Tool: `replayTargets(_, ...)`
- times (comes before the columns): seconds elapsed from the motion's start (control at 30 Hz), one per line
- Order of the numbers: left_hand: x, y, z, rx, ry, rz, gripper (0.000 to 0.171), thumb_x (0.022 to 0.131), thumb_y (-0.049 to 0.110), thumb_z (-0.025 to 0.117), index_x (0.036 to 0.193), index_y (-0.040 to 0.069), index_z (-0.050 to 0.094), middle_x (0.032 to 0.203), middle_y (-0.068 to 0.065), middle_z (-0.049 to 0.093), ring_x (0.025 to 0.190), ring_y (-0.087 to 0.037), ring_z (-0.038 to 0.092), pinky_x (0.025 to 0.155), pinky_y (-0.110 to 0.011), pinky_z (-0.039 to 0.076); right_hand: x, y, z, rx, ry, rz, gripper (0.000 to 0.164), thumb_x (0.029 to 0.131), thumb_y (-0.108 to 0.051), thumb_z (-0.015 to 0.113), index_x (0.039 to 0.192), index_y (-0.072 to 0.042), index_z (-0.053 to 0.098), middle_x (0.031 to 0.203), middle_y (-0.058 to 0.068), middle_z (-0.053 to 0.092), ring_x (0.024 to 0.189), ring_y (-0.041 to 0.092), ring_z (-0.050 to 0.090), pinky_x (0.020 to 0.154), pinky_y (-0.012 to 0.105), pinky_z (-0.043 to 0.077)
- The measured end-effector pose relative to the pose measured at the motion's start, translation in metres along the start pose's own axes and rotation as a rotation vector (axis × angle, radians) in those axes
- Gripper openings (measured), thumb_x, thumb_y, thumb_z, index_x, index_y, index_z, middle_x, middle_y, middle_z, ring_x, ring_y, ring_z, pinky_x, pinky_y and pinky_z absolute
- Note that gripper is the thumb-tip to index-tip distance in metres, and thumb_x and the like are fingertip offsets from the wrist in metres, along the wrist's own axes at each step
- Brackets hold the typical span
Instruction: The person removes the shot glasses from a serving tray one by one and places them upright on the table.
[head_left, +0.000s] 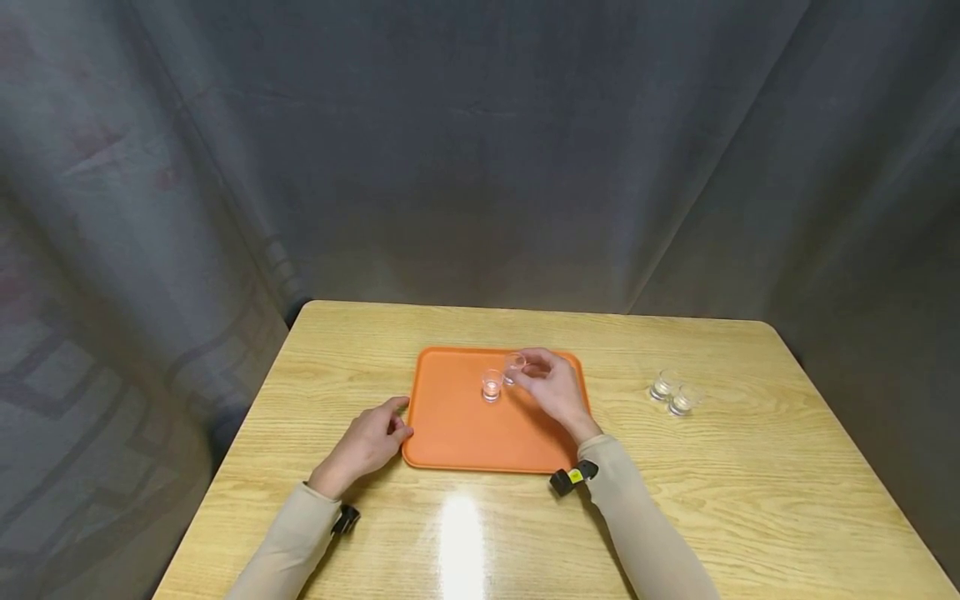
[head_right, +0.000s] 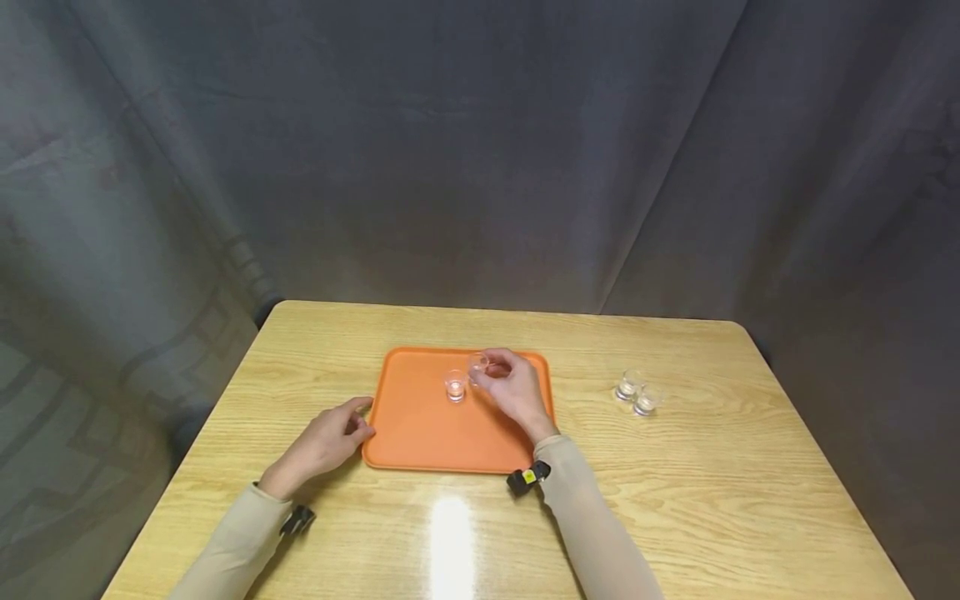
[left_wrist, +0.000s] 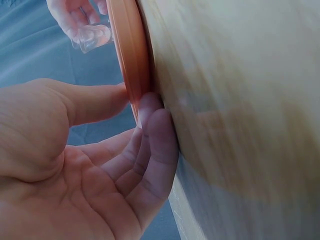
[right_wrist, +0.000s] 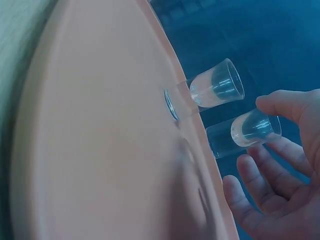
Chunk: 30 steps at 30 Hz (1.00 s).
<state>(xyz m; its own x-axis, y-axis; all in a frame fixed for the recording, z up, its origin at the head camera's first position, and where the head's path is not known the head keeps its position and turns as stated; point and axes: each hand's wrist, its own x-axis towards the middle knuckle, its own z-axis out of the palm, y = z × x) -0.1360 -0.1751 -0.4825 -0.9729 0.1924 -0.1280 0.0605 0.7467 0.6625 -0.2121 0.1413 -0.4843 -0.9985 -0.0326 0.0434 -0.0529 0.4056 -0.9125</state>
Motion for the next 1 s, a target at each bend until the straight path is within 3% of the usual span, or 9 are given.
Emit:
replayTargets(0.33, -0.001, 0.001, -0.001, -0.004, -0.005, 0.004, 0.052, 0.103, 0.011, 0.068, 0.151, -0.004, 0.053, 0.086, 0.002, 0.063, 0.073, -0.012, 0.053, 0.071, -0.029, 0.044, 0.001, 0.002, -0.018, -0.012, 0.025, -0.017, 0.044, 0.091, -0.027, 0.085, 0.13, -0.009, 0.074, 0.125, 0.013, 0.074, 0.114, 0.03, 0.071, 0.094, 0.04, 0.059)
replayTargets(0.57, -0.001, -0.001, 0.0, -0.003, 0.002, 0.001, 0.052, 0.103, 0.011, 0.068, 0.15, -0.004, 0.054, 0.086, 0.003, 0.063, 0.073, -0.012, 0.053, 0.073, -0.03, 0.045, -0.001, 0.003, -0.032, -0.026, 0.053, 0.029, 0.047, 0.091, -0.031, 0.085, 0.133, -0.011, 0.073, 0.127, 0.011, 0.074, 0.115, 0.028, 0.069, 0.094, 0.038, 0.055)
replayTargets(1.0, -0.001, -0.002, 0.001, -0.005, 0.001, -0.006, 0.052, 0.103, 0.011, 0.068, 0.151, -0.003, 0.054, 0.088, 0.002, 0.063, 0.074, -0.012, 0.053, 0.074, -0.031, 0.045, -0.009, 0.01, -0.06, -0.001, 0.093, 0.027, 0.049, 0.092, -0.029, 0.086, 0.133, -0.007, 0.073, 0.126, 0.015, 0.074, 0.111, 0.024, 0.066, 0.084, 0.017, 0.053)
